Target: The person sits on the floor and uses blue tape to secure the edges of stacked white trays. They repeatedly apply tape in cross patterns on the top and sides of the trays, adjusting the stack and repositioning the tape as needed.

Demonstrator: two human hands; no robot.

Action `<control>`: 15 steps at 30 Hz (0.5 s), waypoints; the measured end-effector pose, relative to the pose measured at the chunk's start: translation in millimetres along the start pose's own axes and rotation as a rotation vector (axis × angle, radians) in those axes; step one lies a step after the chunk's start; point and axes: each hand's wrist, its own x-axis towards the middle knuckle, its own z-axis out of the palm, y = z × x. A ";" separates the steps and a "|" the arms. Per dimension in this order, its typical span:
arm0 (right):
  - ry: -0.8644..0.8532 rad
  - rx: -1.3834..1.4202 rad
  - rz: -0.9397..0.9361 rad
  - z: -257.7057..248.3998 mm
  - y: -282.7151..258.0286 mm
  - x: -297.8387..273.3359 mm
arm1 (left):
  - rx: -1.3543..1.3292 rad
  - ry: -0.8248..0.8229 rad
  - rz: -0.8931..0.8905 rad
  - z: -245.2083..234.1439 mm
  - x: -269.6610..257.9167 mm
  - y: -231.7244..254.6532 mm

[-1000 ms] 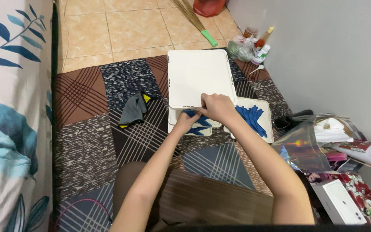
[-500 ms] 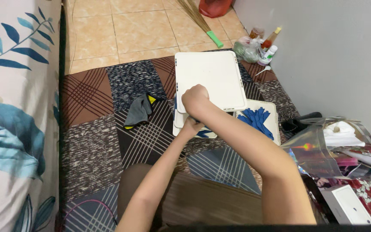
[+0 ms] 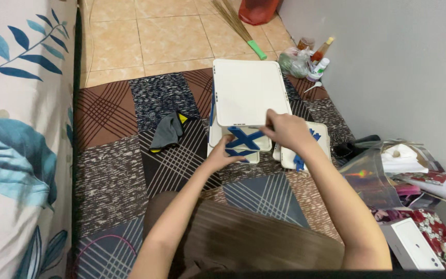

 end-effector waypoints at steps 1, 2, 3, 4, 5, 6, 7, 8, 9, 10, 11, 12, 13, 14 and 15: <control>0.039 0.133 0.052 -6.6 15.5 -13.1 | 0.043 0.001 0.019 -11.4 -4.8 2.7; 0.123 0.193 0.098 -9.5 28.7 -24.3 | 0.086 0.000 0.040 -24.2 -8.1 3.7; 0.207 0.252 0.144 -8.1 39.6 -33.0 | 0.129 -0.001 0.061 -35.5 -9.4 3.3; 0.288 0.311 0.191 -3.3 49.0 -39.0 | 0.122 -0.018 -0.027 -46.2 -9.7 0.5; 0.337 0.360 0.214 3.3 58.4 -42.3 | 0.116 -0.034 -0.115 -57.4 -7.8 -4.1; 0.388 0.409 0.236 11.2 67.6 -44.1 | 0.012 0.022 -0.104 -66.9 -4.1 -9.8; 0.439 0.457 0.258 19.6 76.9 -46.2 | -0.092 0.077 -0.094 -74.7 0.8 -16.6; 0.440 0.497 0.339 29.1 84.0 -46.1 | -0.194 0.134 -0.083 -81.3 9.1 -23.1; 0.440 0.537 0.419 40.0 88.6 -45.7 | -0.277 0.207 -0.052 -85.5 19.7 -29.2; 0.437 0.580 0.498 50.6 91.9 -46.0 | -0.358 0.282 -0.023 -89.9 30.1 -35.4; 0.475 0.726 0.457 62.2 91.2 -44.5 | -0.439 0.356 0.007 -93.1 41.2 -40.6; 0.510 0.871 0.414 75.3 85.9 -41.3 | -0.292 0.376 0.059 -95.0 52.6 -44.8; 0.544 1.016 0.368 84.3 82.3 -41.7 | -0.144 0.396 0.111 -97.0 64.1 -47.3; 0.517 1.054 0.378 91.3 78.2 -43.5 | 0.003 0.415 0.163 -99.6 74.7 -48.3; 0.490 1.091 0.388 100.0 68.4 -43.5 | 0.087 0.413 0.149 -101.3 84.8 -47.7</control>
